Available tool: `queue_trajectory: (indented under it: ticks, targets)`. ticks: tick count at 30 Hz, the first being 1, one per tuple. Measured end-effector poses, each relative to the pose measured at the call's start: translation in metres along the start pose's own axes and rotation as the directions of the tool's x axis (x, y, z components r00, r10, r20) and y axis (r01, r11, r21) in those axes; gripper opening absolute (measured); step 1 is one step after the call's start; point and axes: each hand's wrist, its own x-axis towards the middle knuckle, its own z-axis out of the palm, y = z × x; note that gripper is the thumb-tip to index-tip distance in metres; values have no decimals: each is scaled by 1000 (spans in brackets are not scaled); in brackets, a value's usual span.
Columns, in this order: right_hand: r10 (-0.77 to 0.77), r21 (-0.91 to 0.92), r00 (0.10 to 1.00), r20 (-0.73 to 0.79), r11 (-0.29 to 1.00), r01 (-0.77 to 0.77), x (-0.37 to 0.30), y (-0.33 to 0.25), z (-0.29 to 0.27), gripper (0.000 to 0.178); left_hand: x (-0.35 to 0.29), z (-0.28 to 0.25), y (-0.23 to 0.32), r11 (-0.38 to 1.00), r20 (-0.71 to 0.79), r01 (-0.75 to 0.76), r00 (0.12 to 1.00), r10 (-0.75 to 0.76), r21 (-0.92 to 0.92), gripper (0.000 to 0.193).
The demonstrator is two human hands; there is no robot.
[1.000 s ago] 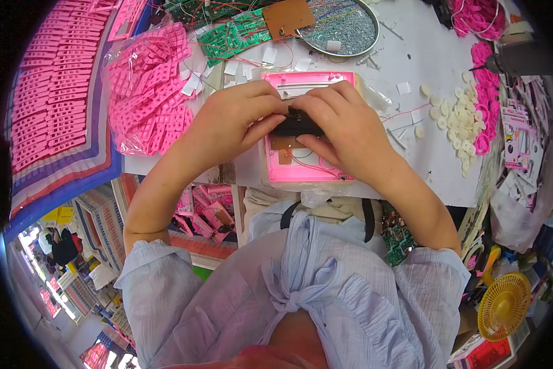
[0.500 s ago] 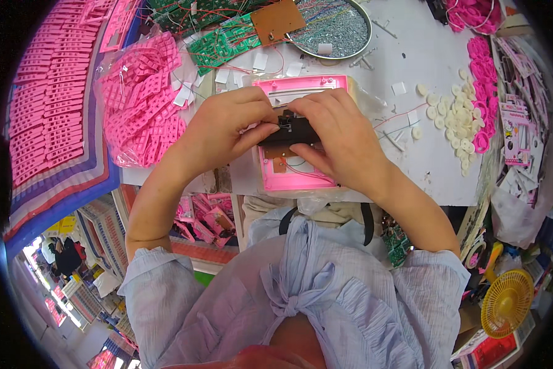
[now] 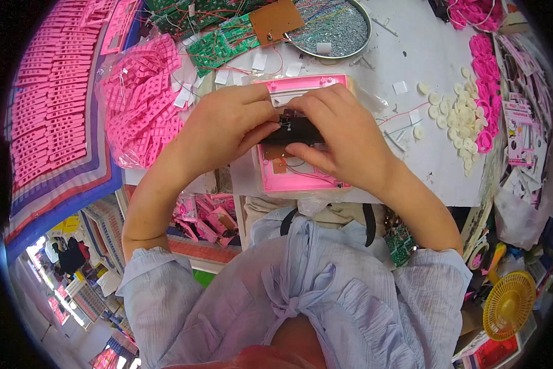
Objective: Assembling a pink toy house by installing a circuit board and applying adhesive with a glue gun.
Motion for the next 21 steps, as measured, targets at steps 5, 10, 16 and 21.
queue_trajectory:
  ticks: [5,10,16,21]
  targets:
    - [68,21,995,79,997,-70,12,4,-11,39,-2,2,0,1000,-7,9,1000,-9,-20,12]
    - [178,84,962,206,977,-198,32,3,-18,26,-3,2,0,1000,-14,11,1000,-11,-25,12]
    - [251,149,878,407,930,-335,58,10,-24,24,-7,6,-2,999,-40,36,999,-37,-28,12]
    - [211,81,864,458,958,-276,69,10,-23,19,-8,5,1,999,-41,39,998,-40,-26,12]
